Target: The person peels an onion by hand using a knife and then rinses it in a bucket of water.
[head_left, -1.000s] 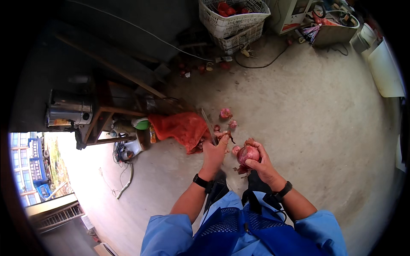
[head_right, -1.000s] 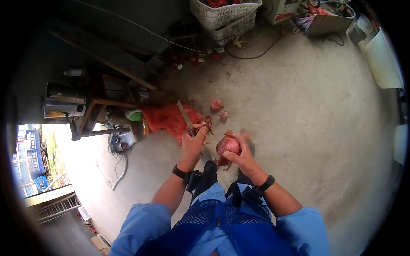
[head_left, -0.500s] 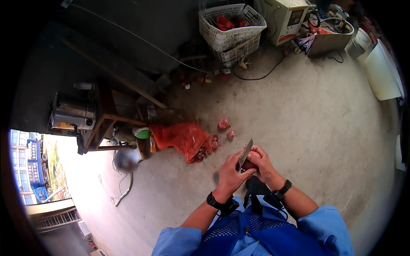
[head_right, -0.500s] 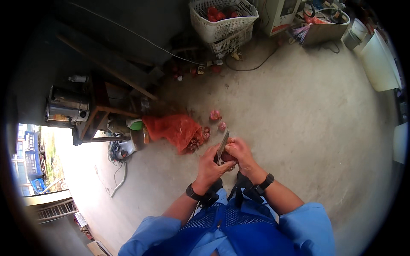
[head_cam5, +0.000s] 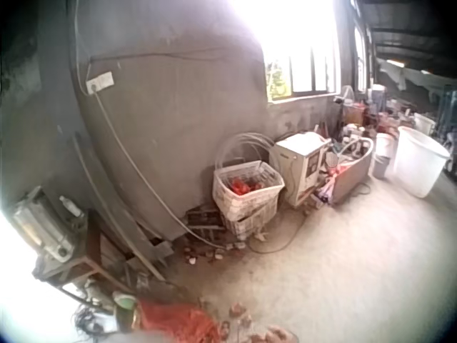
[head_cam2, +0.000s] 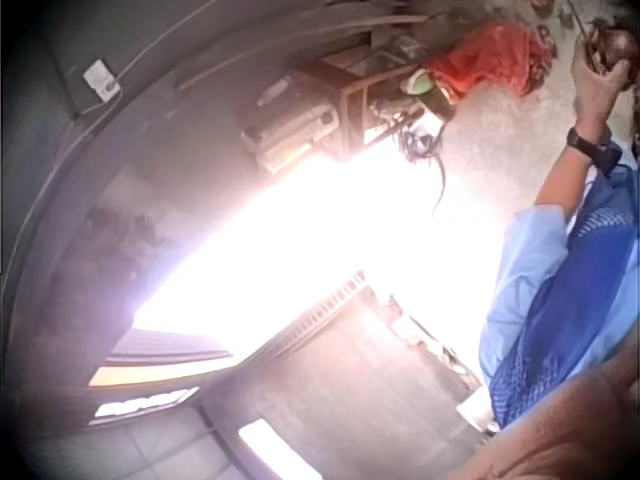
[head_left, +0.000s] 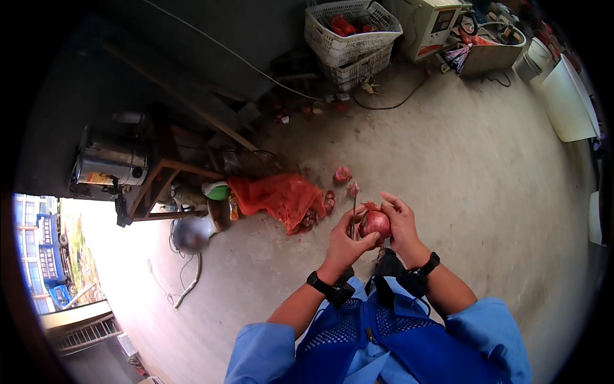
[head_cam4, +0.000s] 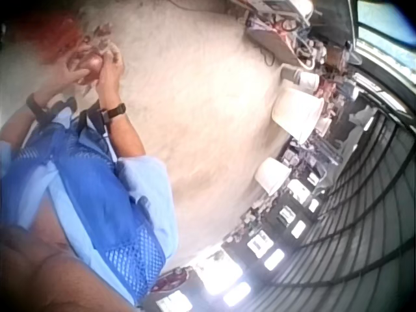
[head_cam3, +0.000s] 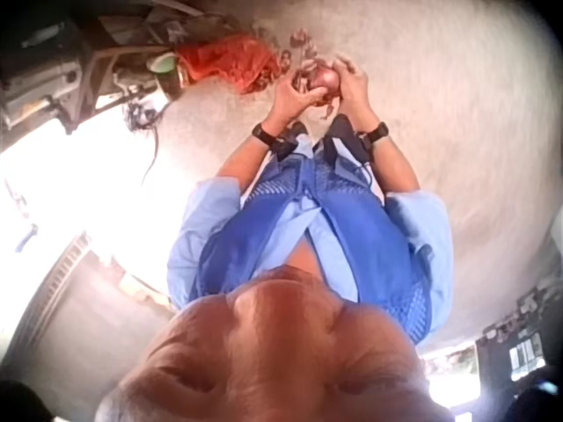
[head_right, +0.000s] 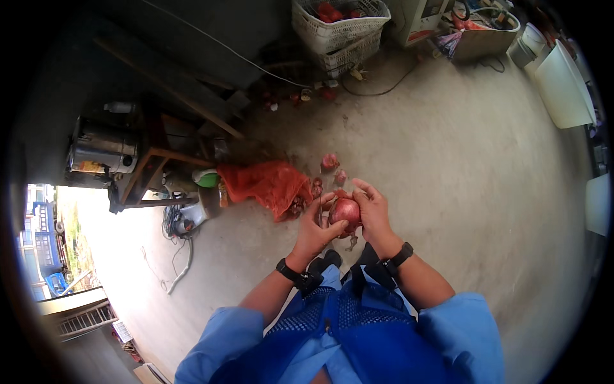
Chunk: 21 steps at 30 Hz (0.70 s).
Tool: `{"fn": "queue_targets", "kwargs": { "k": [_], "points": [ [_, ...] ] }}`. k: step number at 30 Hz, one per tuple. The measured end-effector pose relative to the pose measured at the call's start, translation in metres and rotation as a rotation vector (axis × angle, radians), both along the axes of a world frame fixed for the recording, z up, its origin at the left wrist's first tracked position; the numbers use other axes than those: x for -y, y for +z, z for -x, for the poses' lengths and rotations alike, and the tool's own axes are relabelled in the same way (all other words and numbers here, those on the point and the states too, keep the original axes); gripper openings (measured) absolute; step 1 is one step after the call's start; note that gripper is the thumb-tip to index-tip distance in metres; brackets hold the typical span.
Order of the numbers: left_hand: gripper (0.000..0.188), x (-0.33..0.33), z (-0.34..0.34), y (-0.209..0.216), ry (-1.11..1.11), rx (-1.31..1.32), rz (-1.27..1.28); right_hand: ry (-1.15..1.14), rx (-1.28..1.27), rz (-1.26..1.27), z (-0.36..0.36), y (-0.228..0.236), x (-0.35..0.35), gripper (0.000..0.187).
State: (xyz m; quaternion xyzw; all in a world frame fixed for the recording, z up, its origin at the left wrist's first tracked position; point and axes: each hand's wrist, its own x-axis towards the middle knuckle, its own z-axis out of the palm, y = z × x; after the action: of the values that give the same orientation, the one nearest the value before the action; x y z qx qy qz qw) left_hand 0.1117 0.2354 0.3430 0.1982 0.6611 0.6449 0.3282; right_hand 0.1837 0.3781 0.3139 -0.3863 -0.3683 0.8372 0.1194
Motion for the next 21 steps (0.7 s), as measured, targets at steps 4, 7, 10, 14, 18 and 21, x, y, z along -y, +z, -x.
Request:
{"fn": "queue_targets", "kwargs": {
  "k": [4,7,10,14,18,21],
  "points": [
    [0.065,0.014,0.009,-0.001,0.057,0.095,-0.016,0.283,0.08,0.127,-0.006,0.017,0.002,0.046],
    [0.063,0.013,0.008,0.012,0.087,0.053,-0.023,0.419,-0.085,0.195,-0.006,0.044,0.006,0.045],
    [0.062,0.009,0.01,0.023,0.058,-0.015,-0.019,0.444,-0.157,0.108,-0.009,0.045,0.007,0.046],
    [0.057,0.009,0.008,0.024,0.063,-0.138,-0.077,0.501,-0.202,0.075,-0.013,0.052,-0.004,0.061],
    [0.042,0.025,0.019,0.035,-0.023,-0.329,-0.015,0.437,-0.244,-0.026,-0.014,0.058,-0.01,0.075],
    [0.03,0.028,0.02,0.049,-0.086,-0.523,0.116,0.409,-0.303,-0.014,-0.013,0.066,-0.011,0.081]
  ]
}}
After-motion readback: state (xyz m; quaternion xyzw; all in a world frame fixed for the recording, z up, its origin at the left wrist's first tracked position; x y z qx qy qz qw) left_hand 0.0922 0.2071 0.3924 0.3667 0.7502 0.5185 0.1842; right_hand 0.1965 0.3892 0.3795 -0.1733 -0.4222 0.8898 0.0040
